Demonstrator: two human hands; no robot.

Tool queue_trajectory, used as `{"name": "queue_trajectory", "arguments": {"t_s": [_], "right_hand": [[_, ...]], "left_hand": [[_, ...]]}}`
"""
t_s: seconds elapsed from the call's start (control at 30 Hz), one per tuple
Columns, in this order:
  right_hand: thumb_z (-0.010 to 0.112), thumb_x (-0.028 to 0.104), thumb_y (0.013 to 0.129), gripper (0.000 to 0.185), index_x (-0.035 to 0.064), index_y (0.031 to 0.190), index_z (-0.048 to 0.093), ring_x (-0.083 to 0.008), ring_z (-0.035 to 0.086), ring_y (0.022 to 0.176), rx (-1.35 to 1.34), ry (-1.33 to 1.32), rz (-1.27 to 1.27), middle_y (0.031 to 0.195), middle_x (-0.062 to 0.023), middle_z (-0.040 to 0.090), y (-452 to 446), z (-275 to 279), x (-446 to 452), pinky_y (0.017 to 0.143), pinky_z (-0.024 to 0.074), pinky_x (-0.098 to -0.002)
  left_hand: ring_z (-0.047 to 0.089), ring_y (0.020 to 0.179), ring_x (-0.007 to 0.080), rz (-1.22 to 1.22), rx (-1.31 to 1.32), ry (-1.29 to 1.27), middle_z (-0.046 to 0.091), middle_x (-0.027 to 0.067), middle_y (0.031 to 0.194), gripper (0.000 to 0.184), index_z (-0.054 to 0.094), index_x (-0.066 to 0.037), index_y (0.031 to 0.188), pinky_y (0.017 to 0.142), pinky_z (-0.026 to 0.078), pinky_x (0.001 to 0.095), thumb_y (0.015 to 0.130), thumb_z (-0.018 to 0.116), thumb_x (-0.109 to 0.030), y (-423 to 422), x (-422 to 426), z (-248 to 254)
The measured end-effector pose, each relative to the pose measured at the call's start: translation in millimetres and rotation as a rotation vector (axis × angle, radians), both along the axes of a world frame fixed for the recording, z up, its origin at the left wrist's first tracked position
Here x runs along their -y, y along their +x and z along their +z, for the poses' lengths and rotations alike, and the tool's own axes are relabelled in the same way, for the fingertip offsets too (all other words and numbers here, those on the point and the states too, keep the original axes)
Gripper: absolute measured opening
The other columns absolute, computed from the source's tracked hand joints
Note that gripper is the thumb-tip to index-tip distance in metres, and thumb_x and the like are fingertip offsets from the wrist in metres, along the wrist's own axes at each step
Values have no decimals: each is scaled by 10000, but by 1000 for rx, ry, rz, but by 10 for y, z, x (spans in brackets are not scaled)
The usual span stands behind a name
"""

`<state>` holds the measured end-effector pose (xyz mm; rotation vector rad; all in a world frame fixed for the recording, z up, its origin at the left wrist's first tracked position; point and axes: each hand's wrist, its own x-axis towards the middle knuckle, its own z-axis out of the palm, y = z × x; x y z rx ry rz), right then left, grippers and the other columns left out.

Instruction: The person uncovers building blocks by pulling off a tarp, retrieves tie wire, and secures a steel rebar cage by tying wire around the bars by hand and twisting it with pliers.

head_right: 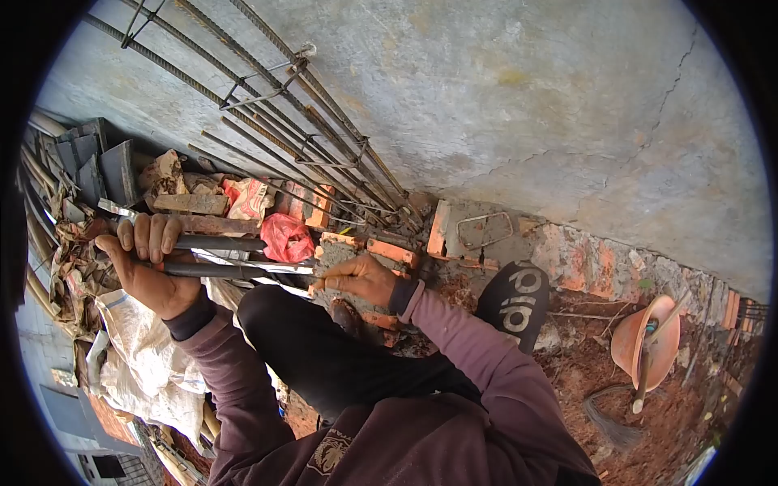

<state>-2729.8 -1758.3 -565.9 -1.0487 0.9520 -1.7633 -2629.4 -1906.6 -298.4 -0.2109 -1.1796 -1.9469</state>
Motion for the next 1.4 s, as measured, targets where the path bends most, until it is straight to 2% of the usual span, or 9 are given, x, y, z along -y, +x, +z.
{"name": "queue_trajectory", "arguments": {"t_s": [0.17, 0.3, 0.43, 0.47, 0.5, 0.67, 0.8, 1.2, 1.4], "right_hand": [[615, 203, 939, 252, 25, 1097, 700, -128, 645, 918, -114, 40, -72, 997, -92, 722, 12, -299, -204, 858, 501, -282], [685, 306, 882, 454, 45, 1248, 618, -242, 595, 1099, -766, 129, -146, 1161, -171, 649, -254, -72, -401, 958, 449, -351], [721, 365, 837, 865, -12, 1473, 272, -364, 504, 1228, -350, -149, -32, 1371, -273, 445, -222, 709, -449, 1029, 400, -422], [743, 239, 815, 998, 9, 1519, 74, -353, 465, 1271, -386, -117, 59, 1405, -259, 408, -120, 669, -402, 1054, 383, -418], [695, 130, 820, 901, -5, 1503, 123, -329, 462, 1273, -622, -179, -240, 1388, -258, 423, -9, 638, -416, 1049, 388, -406], [551, -23, 810, 758, 10, 1467, 175, -327, 510, 1222, -197, -20, -164, 1297, -228, 487, 120, 202, -403, 989, 426, -381], [507, -18, 864, 700, 17, 1478, 174, -298, 406, 1318, 110, -44, -95, 1378, -213, 411, 98, -47, -468, 1069, 357, -364], [569, 77, 854, 688, -47, 1443, 235, -398, 485, 1231, -173, 105, -284, 1292, -296, 475, 194, -394, -511, 1014, 397, -415], [579, 62, 753, 731, -79, 1406, 281, -392, 465, 1231, -301, 80, -261, 1295, -295, 467, 90, -466, -530, 1027, 384, -412]], "left_hand": [[240, 498, 57, 162, 98, -49, 261, -59, 602, 370, 431, -134, 761, 503, 275, 225, 988, 515, -414, 1, -77, -172], [247, 517, 62, 677, 479, -57, 290, -50, 613, 385, 425, -139, 769, 504, 269, 241, 984, 518, -445, -262, -492, -591], [307, 529, 80, 517, 659, -51, 329, -48, 619, 380, 430, -129, 735, 512, 313, 250, 1003, 501, -388, -282, -846, -1076], [312, 546, 79, 506, 680, -94, 339, -49, 626, 387, 427, -124, 724, 522, 311, 252, 1009, 492, -378, -288, -890, -1185], [325, 553, 75, 487, 715, -118, 345, -52, 620, 357, 430, -126, 747, 541, 322, 248, 1017, 482, -353, -293, -948, -1254], [466, 767, 54, 532, 821, -269, 504, -25, 903, 391, 466, -53, 1288, 635, 379, 200, 1030, 450, -347, -357, -1346, -1747], [560, 893, 82, 581, 693, -175, 594, 33, 1042, 357, 480, -7, 1261, 729, 446, 216, 1008, 517, -257, -446, -1414, -2049], [550, 784, 50, 572, 862, -33, 643, 4, 906, 247, 654, 22, 1085, 683, 441, 195, 945, 632, -180, -235, -1335, -2527], [622, 704, 135, 809, 1119, -501, 688, 87, 812, 195, 681, 26, 949, 654, 483, 278, 893, 661, -159, -212, -1307, -2438]]}}
